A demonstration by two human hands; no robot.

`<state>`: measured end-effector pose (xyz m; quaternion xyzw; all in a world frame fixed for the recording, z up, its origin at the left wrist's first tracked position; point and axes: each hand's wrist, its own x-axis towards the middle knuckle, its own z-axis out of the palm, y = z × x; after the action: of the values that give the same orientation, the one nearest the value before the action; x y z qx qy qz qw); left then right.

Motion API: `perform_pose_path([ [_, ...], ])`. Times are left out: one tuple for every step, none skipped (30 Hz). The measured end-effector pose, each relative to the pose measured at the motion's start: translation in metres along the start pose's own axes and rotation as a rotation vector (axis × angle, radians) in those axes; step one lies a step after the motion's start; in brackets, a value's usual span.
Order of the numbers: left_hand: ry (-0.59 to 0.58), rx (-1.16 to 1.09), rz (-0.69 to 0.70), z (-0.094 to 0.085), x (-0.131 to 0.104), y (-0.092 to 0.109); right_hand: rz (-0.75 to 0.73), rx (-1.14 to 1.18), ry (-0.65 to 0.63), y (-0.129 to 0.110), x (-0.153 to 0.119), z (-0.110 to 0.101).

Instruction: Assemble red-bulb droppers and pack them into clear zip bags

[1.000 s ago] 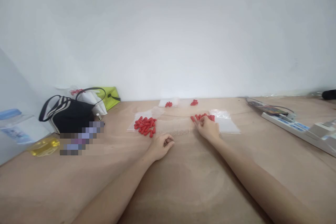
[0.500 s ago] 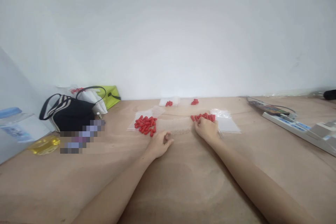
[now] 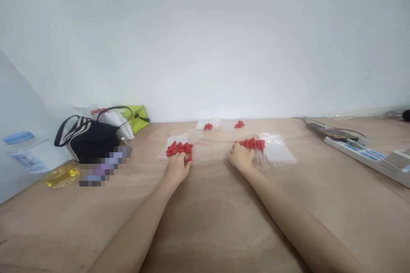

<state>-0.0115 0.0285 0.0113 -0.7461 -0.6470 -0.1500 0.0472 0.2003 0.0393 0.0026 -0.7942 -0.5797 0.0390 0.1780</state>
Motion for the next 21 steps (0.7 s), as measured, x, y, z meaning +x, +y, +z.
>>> perform_pose_path([
  [-0.010,0.003,0.001,0.000,0.000,0.001,0.010,0.001,-0.008,0.000,0.001,0.000],
  [-0.018,0.008,-0.007,-0.001,0.000,0.002,0.019,0.002,-0.014,0.000,0.002,0.000],
  [-0.021,0.018,-0.022,-0.002,0.000,0.003,0.026,0.002,-0.020,0.001,0.003,-0.001],
  [-0.021,0.035,-0.042,-0.004,-0.001,0.003,0.031,0.002,-0.024,0.001,0.003,-0.001],
  [-0.022,0.061,-0.062,-0.005,-0.001,0.004,0.033,0.003,-0.027,0.001,0.004,-0.001],
  [-0.018,0.091,-0.079,-0.007,-0.002,0.005,0.032,0.003,-0.028,0.000,0.004,-0.001],
  [-0.009,0.123,-0.092,-0.009,-0.002,0.006,0.028,0.004,-0.028,0.000,0.004,0.000],
  [0.006,0.148,-0.095,-0.011,-0.003,0.006,0.020,0.004,-0.027,0.000,0.004,0.000],
  [0.029,0.160,-0.091,-0.012,-0.003,0.007,0.010,0.005,-0.026,0.000,0.004,0.000],
  [0.059,0.158,-0.080,-0.012,-0.004,0.007,-0.004,0.006,-0.023,0.000,0.004,-0.001],
  [0.092,0.139,-0.060,-0.011,-0.004,0.008,-0.021,0.007,-0.020,0.000,0.003,-0.002],
  [0.123,0.105,-0.030,-0.010,-0.005,0.009,-0.042,0.008,-0.015,0.001,0.002,-0.003],
  [0.147,0.058,0.010,-0.008,-0.006,0.010,-0.065,0.011,-0.009,0.003,0.000,-0.005],
  [0.163,0.002,0.056,-0.005,-0.007,0.011,-0.089,0.013,-0.007,0.007,-0.002,-0.007],
  [0.171,-0.058,0.103,-0.002,-0.008,0.013,-0.120,0.016,0.001,0.011,-0.004,-0.009],
  [0.173,-0.117,0.143,0.002,-0.009,0.016,-0.167,0.020,0.017,0.018,-0.007,-0.010],
  [0.175,-0.170,0.176,0.005,-0.011,0.020,-0.232,0.026,0.043,0.026,-0.011,-0.011],
  [0.179,-0.217,0.205,0.008,-0.014,0.024,-0.309,0.035,0.077,0.036,-0.015,-0.012],
  [0.180,-0.260,0.232,0.010,-0.016,0.028,-0.401,0.050,0.117,0.046,-0.019,-0.011],
  [0.176,-0.300,0.262,0.013,-0.019,0.034,-0.490,0.073,0.149,0.057,-0.024,-0.011],
  [0.164,-0.342,0.294,0.015,-0.022,0.039,-0.551,0.103,0.173,0.068,-0.029,-0.011],
])
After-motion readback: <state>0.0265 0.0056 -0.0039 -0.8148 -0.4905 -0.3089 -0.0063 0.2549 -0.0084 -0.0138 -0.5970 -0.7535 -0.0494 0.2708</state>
